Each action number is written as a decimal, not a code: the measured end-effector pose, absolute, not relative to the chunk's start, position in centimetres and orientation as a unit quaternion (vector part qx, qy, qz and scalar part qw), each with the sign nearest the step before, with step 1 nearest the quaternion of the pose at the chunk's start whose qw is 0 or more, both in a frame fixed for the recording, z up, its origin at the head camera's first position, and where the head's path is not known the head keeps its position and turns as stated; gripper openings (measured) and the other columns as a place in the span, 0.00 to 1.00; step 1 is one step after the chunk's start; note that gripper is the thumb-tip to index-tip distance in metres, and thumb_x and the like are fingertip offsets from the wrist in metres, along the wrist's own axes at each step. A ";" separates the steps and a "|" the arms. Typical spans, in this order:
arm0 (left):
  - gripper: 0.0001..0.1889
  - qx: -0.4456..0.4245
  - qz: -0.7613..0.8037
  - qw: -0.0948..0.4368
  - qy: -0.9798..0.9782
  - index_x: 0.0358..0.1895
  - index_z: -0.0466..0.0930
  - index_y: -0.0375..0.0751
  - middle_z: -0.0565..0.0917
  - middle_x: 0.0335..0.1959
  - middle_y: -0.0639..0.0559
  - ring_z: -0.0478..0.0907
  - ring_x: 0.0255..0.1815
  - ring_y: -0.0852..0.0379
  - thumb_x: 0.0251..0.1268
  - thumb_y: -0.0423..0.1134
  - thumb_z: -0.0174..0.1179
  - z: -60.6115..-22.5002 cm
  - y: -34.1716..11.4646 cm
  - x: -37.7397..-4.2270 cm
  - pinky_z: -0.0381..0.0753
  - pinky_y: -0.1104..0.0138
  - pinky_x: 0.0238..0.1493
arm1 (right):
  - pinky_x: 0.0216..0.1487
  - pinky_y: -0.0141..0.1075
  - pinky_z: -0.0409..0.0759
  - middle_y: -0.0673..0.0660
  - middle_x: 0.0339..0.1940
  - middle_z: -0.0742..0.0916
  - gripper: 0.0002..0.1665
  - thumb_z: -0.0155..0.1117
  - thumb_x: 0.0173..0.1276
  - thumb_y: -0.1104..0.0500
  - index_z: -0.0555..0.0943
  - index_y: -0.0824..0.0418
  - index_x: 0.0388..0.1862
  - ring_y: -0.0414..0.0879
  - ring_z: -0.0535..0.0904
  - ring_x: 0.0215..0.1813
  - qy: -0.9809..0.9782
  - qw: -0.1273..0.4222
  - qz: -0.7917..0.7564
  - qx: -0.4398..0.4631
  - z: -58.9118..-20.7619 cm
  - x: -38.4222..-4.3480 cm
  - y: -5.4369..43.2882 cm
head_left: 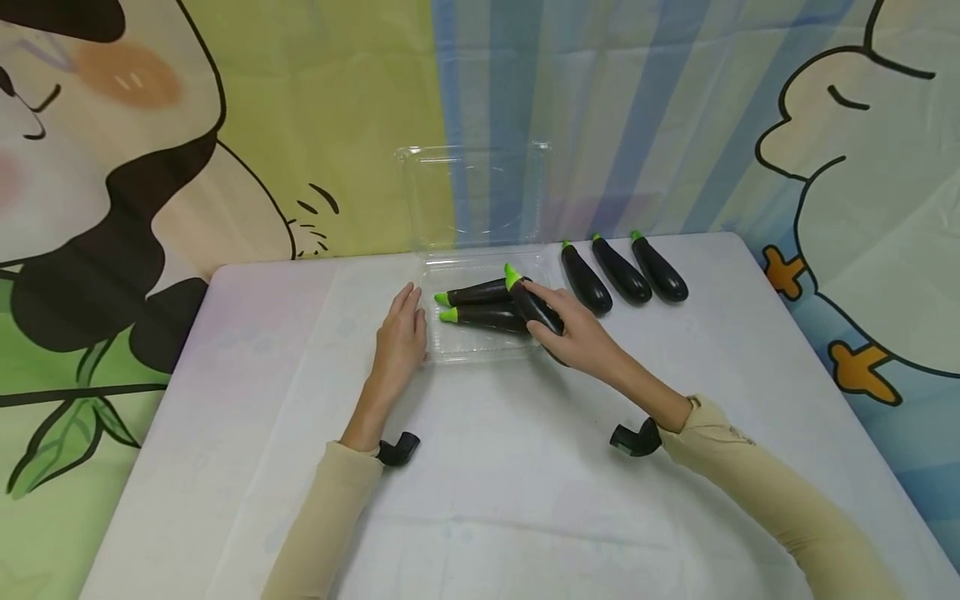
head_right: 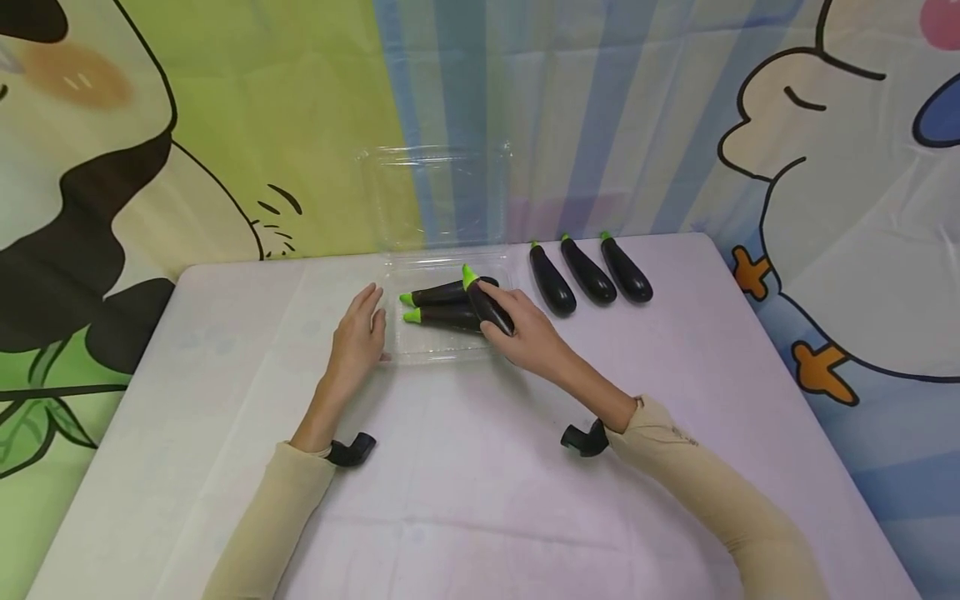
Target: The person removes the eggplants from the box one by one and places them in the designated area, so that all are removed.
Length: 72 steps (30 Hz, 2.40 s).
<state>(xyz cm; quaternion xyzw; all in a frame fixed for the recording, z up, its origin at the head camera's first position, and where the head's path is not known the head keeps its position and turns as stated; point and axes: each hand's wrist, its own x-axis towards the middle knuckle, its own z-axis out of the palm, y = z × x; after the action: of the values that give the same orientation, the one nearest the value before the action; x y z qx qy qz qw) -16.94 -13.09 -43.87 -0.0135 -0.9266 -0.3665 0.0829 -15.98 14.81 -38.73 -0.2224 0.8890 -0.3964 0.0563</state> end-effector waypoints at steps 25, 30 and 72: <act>0.23 -0.011 -0.357 0.078 -0.931 0.70 0.63 0.31 0.63 0.75 0.41 0.65 0.72 0.42 0.77 0.35 0.44 -43.6 -13.1 -16.9 0.68 0.49 0.70 | 0.50 0.54 0.82 0.67 0.75 0.65 0.41 0.59 0.70 0.57 0.54 0.52 0.79 0.65 0.71 0.65 0.897 0.027 -0.436 -0.061 -41.9 -10.7 21.6; 0.23 -0.012 -0.359 0.080 -0.930 0.70 0.63 0.31 0.63 0.75 0.41 0.65 0.72 0.42 0.77 0.35 0.44 -43.7 -13.2 -16.9 0.68 0.49 0.70 | 0.48 0.48 0.81 0.70 0.73 0.68 0.42 0.61 0.69 0.55 0.55 0.55 0.78 0.62 0.75 0.57 0.904 0.037 -0.424 -0.034 -42.9 -9.8 22.0; 0.23 -0.015 -0.358 0.084 -0.930 0.70 0.63 0.32 0.62 0.75 0.41 0.66 0.71 0.42 0.76 0.35 0.44 -44.0 -13.2 -17.0 0.69 0.49 0.69 | 0.74 0.63 0.51 0.75 0.77 0.52 0.43 0.49 0.77 0.53 0.42 0.75 0.76 0.71 0.48 0.77 0.923 0.094 -0.363 -0.087 -45.0 -9.4 22.8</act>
<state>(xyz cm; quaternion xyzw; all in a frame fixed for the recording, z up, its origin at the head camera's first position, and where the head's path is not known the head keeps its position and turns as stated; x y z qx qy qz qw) -16.97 -13.16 -44.03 -0.0151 -0.9300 -0.3575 0.0840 -9.40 22.77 -45.03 -0.0875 0.9229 -0.3632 0.0937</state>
